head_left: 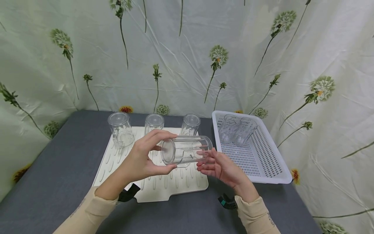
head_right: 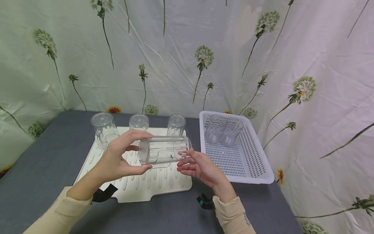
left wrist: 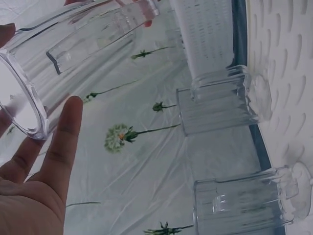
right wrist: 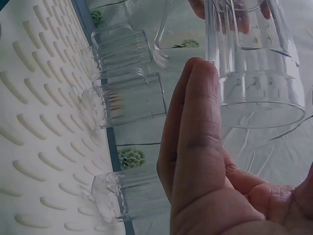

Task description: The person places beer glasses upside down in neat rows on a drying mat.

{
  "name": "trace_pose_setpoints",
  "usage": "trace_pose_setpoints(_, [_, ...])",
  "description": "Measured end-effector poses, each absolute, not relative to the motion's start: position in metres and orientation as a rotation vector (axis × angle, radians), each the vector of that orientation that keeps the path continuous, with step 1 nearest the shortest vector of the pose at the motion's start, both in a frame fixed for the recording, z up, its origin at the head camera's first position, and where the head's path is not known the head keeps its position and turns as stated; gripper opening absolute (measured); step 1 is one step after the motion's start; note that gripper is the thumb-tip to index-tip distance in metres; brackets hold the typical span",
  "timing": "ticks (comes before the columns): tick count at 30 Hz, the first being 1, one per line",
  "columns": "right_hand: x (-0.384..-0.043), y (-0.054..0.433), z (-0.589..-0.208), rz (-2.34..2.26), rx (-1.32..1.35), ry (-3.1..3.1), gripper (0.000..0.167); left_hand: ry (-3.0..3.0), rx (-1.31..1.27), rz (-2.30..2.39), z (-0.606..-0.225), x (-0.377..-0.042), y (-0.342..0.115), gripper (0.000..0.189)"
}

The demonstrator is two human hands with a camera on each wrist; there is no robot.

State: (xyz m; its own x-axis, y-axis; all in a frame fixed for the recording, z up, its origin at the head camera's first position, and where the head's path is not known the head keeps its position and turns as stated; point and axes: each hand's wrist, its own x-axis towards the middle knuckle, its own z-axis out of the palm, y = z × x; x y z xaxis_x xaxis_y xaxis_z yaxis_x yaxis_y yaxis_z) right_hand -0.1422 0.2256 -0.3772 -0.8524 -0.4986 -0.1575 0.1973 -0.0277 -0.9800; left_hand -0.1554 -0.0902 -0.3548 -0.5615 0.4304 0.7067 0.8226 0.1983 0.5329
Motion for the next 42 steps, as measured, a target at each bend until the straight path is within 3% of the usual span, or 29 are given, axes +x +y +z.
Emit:
trace_pose_setpoints(24, [-0.143, 0.252, -0.362, -1.878, -0.295, 1.970, 0.057, -2.326, -0.781, -1.296, -0.354, -0.152, -0.120, 0.075])
trace_pose_setpoints(31, [-0.144, 0.258, -0.359, -1.861, -0.275, 2.008, 0.061, -2.331, -0.722, -1.308, -0.354, -0.151, -0.131, 0.076])
trace_pose_setpoints(42, [-0.145, 0.265, -0.355, -1.844, -0.271, 2.052, 0.050, -2.356, -0.638, -1.250, -0.358, -0.149, -0.144, 0.074])
